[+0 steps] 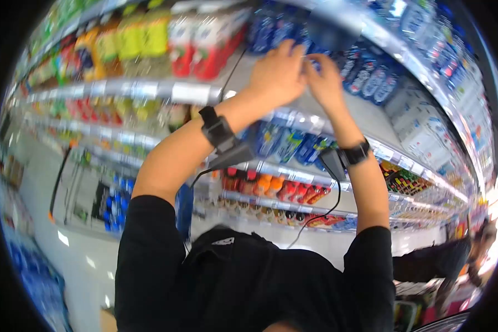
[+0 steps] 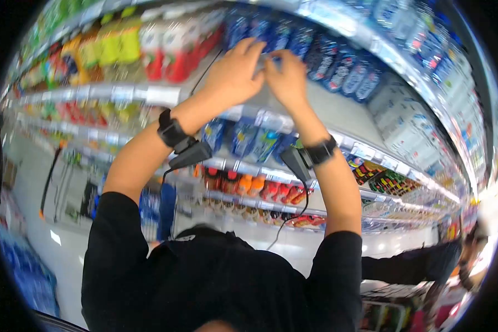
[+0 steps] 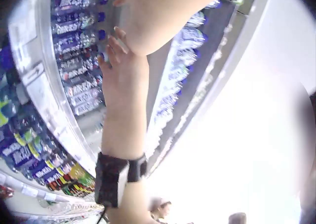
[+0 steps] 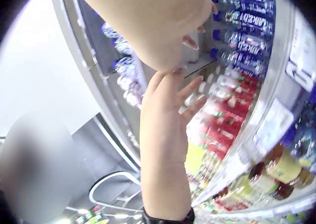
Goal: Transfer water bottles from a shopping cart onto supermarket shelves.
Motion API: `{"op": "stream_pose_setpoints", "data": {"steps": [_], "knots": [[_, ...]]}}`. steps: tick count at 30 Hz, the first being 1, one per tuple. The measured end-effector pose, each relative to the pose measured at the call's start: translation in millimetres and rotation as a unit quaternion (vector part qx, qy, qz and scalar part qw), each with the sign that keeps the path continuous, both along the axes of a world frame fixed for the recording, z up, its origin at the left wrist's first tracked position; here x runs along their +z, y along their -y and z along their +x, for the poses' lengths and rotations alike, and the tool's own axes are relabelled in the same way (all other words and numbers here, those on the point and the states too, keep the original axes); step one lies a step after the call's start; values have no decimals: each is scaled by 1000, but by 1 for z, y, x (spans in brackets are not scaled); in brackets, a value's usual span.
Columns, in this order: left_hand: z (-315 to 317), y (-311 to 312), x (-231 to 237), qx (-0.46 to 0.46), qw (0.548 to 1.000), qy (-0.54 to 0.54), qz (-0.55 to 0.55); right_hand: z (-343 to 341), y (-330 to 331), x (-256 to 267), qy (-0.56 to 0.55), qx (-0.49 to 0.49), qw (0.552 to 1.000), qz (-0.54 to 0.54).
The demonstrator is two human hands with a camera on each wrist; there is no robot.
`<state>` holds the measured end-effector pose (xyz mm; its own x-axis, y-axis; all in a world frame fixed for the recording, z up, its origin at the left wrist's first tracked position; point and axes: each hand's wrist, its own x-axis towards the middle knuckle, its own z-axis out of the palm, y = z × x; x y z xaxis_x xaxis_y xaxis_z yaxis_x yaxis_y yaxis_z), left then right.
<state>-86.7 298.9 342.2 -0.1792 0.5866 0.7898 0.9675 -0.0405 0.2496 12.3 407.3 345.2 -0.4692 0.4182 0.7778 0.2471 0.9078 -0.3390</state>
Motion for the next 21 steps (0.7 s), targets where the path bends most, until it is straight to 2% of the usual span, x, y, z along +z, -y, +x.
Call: {"op": "stream_pose_setpoints", "data": {"steps": [2,3,4,6,7,8,10,11,12,14,17,20,21], "knots": [[33,74,-21,-13,1000,-15,21,26,49,-16,-85,49,991,94],[45,103,-42,-8,1000,7,14,37,79,-26,-94,53,988,114],[55,135,-62,-12,1000,17,-8,49,105,-38,-111,53,983,134],[65,183,-118,4,989,78,-125,70,146,-76,-78,102,983,128],[66,204,-146,27,972,139,-189,72,157,-104,-84,169,976,107],[64,228,-173,62,947,156,-275,76,171,-142,-92,231,965,83],[57,276,-225,124,894,182,-390,76,212,-204,-47,224,973,19],[58,291,-244,152,869,197,-428,79,228,-233,-32,224,971,-80],[55,310,-264,168,859,207,-438,77,250,-261,-16,224,959,-172],[50,350,-297,200,836,224,-459,70,292,-304,59,230,927,-290],[41,401,-333,228,801,291,-470,58,344,-343,256,258,838,-408],[22,455,-356,169,818,323,-445,32,391,-376,340,319,783,-412],[13,474,-367,150,815,341,-443,18,408,-381,340,331,780,-408]]}}
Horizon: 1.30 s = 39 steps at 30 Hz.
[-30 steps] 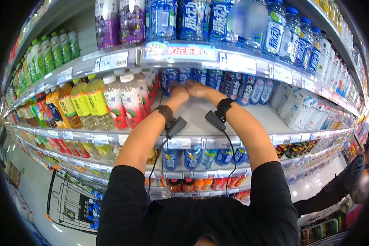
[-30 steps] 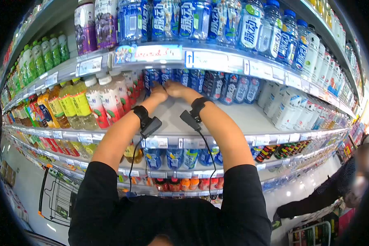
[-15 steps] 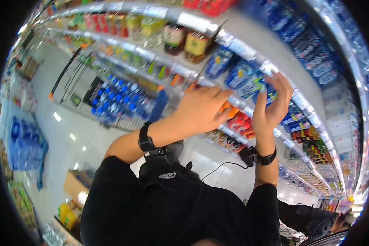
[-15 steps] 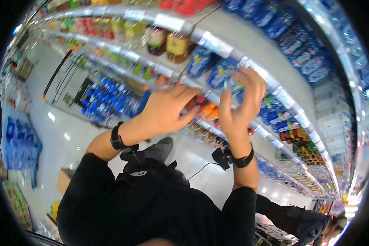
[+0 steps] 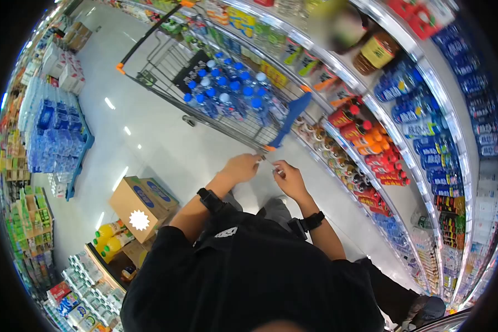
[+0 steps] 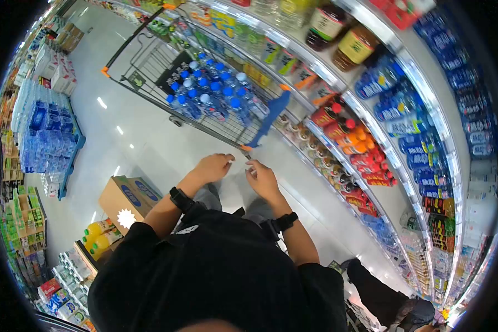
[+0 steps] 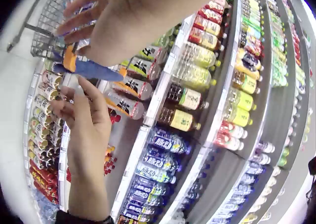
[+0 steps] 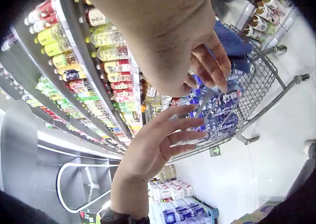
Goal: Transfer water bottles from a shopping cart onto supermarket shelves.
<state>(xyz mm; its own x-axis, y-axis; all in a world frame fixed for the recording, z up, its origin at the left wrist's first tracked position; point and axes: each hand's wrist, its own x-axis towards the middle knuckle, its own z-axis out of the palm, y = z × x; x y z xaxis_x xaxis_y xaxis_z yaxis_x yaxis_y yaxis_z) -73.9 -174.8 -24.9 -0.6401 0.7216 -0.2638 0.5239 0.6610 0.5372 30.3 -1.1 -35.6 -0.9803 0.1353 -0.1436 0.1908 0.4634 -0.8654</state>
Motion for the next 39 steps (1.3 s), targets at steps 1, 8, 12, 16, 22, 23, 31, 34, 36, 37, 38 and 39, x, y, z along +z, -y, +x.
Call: {"op": "stream_pose_setpoints", "data": {"steps": [1,8,12,16,22,23,31,34,36,37,38,39], "knots": [[-10,20,-7,-1,1000,9,13,-16,18,-9,5,2,1000,-3],[-92,158,-14,57,996,35,57,-151,149,-17,-25,20,999,40],[-129,207,-16,114,985,78,100,-208,195,6,-15,54,996,76],[-168,222,-9,156,974,55,157,-253,204,-12,-11,47,998,49],[-249,208,-22,201,942,-7,267,-327,188,-57,65,-4,997,-35],[-265,202,-28,204,945,2,254,-340,185,-69,84,-8,995,-52],[-350,152,-186,109,991,75,30,-424,182,-186,382,-8,902,-203],[-358,134,-151,45,987,149,33,-429,177,-187,418,7,862,-287],[-341,166,-311,42,957,286,17,-430,178,-198,396,-9,871,-291],[-337,168,-320,54,959,279,-5,-430,184,-203,383,-17,875,-297],[-333,169,-328,66,960,272,-27,-429,189,-204,387,-25,870,-305],[-342,158,-332,77,961,261,-44,-431,188,-205,388,-32,868,-309]]}}
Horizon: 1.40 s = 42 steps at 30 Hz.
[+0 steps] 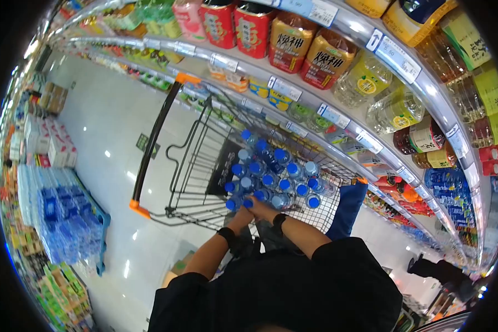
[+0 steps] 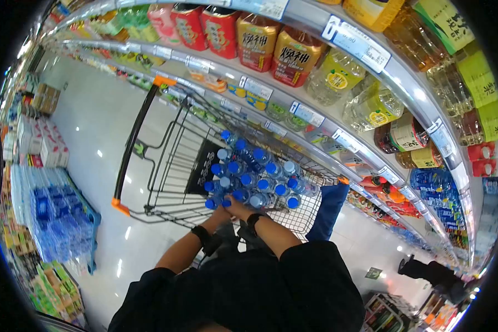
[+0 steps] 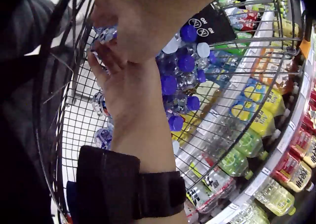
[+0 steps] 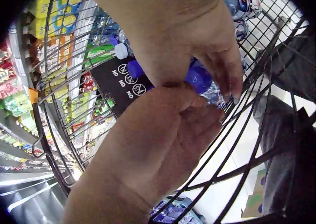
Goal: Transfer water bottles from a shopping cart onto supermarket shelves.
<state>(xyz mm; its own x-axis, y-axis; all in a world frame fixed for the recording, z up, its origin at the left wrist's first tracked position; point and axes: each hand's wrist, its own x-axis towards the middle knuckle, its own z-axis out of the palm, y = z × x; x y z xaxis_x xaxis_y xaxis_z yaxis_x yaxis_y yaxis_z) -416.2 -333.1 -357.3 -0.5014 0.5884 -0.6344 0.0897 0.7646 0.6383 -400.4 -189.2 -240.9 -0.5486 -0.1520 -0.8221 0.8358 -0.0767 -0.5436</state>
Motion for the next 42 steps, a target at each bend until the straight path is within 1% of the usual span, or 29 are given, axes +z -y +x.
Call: {"op": "stream_pose_setpoints", "data": {"steps": [3,6,8,9,11,13,14,15,16,18,19,20,21,22,24,25,26,28,29,30,31,32,35,37,38,39,40,41,42], "knots": [[-28,-27,108,39,997,3,-60,-1,-10,-8,15,9,999,-43],[-45,-19,104,75,989,125,-25,3,-12,-3,27,-32,993,-111],[-53,-16,109,46,991,125,-8,4,-9,16,12,-64,993,-103],[-56,-17,118,40,992,121,-16,14,-1,-11,-17,-82,986,-143],[-47,-1,47,-4,994,100,-30,26,7,-48,9,-135,944,-301],[-45,-3,69,-5,995,102,-11,14,1,9,15,-103,986,-129],[-47,-5,84,-26,994,101,23,16,-2,-6,-224,45,973,-30],[-49,-8,100,-46,992,101,57,21,-3,-29,-442,124,879,131],[-49,-7,97,-83,989,100,64,19,-9,-12,-495,215,820,190],[-55,-3,70,-237,968,57,65,37,10,-92,-333,112,936,9],[-59,-2,56,-342,937,8,65,37,8,-52,-173,15,984,-46],[-65,-6,58,-425,902,-43,66,35,4,-10,-5,-89,993,-82],[-63,-12,82,-498,857,-125,48,34,5,15,46,-133,986,-88],[-65,-8,88,-460,878,-112,67,31,6,39,68,-155,983,-73],[-73,7,85,-382,914,-84,104,36,4,71,11,-127,992,-19],[-77,3,148,-318,940,-18,123,31,7,88,8,-103,994,41],[-74,6,188,-303,945,-29,120,30,11,106,8,-81,992,100],[-71,5,233,-280,951,-50,118,41,18,152,-89,-67,981,160],[-79,0,178,-362,929,-69,40,44,27,184,-123,-64,968,208],[-80,2,121,-363,917,-151,72,48,36,210,-158,-60,952,257],[-72,2,160,-281,914,-200,213,59,43,226,-262,-66,896,353],[-57,7,236,-190,886,-235,352,66,46,238,-289,-67,870,394],[-56,-16,274,-260,787,-398,393,94,53,288,-360,-63,799,478],[-44,-27,314,-275,750,-382,466,114,55,344,-341,-46,774,532],[-37,-38,353,-262,748,-300,531,124,55,362,-330,-80,751,566],[-32,-50,360,-250,732,-304,556,133,56,378,-319,-112,730,594],[-25,-60,385,-270,707,-331,564,143,57,398,-361,-202,728,547],[-14,-62,410,-210,746,-289,563,150,45,386,-493,-268,644,519],[-4,-65,441,-190,801,-94,559,161,57,424,-491,-361,662,437]]}}
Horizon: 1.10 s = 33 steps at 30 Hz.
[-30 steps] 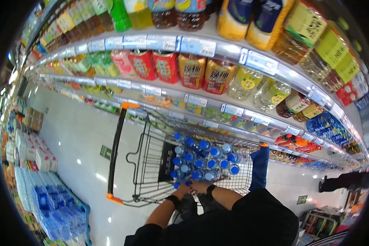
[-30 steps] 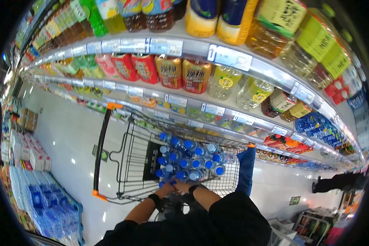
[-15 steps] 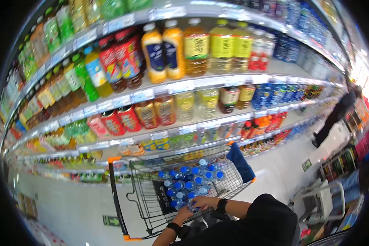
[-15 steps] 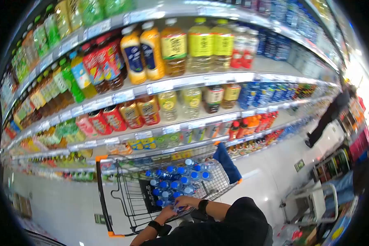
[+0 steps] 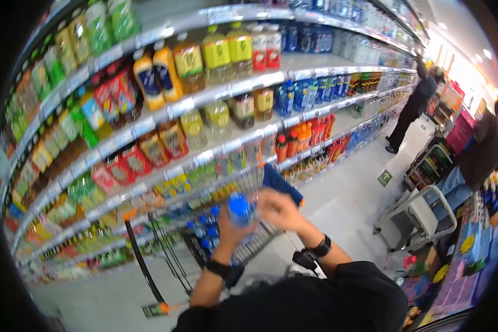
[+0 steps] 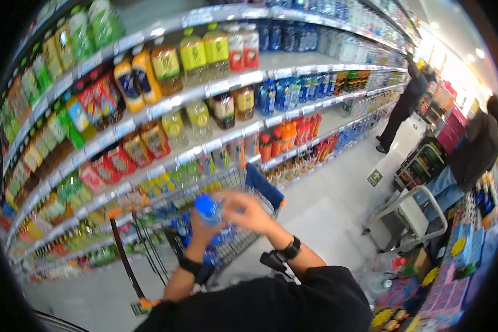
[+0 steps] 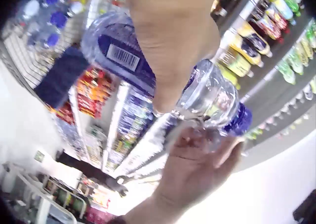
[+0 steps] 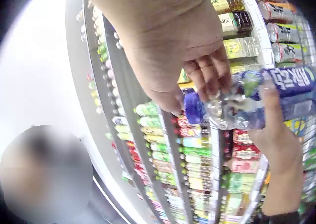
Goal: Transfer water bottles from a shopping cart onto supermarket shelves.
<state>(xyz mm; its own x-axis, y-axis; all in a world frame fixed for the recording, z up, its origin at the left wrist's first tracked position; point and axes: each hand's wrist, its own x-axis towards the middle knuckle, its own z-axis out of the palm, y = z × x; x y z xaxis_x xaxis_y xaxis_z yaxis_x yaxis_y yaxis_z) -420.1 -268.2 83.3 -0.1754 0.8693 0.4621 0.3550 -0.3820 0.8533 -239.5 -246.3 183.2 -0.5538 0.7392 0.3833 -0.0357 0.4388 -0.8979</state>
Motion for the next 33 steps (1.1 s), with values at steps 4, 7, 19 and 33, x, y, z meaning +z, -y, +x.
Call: {"op": "stream_pose_setpoints", "data": {"steps": [4,7,19,33], "knots": [[32,13,76,-198,900,389,-13,30,8,2,-94,-77,992,46],[64,25,123,-285,872,398,8,52,43,-9,-152,43,984,-78],[217,71,154,-401,831,383,-36,182,108,14,-304,181,890,-288],[314,53,127,-398,810,412,-130,268,110,-18,-334,149,855,-368]]}}
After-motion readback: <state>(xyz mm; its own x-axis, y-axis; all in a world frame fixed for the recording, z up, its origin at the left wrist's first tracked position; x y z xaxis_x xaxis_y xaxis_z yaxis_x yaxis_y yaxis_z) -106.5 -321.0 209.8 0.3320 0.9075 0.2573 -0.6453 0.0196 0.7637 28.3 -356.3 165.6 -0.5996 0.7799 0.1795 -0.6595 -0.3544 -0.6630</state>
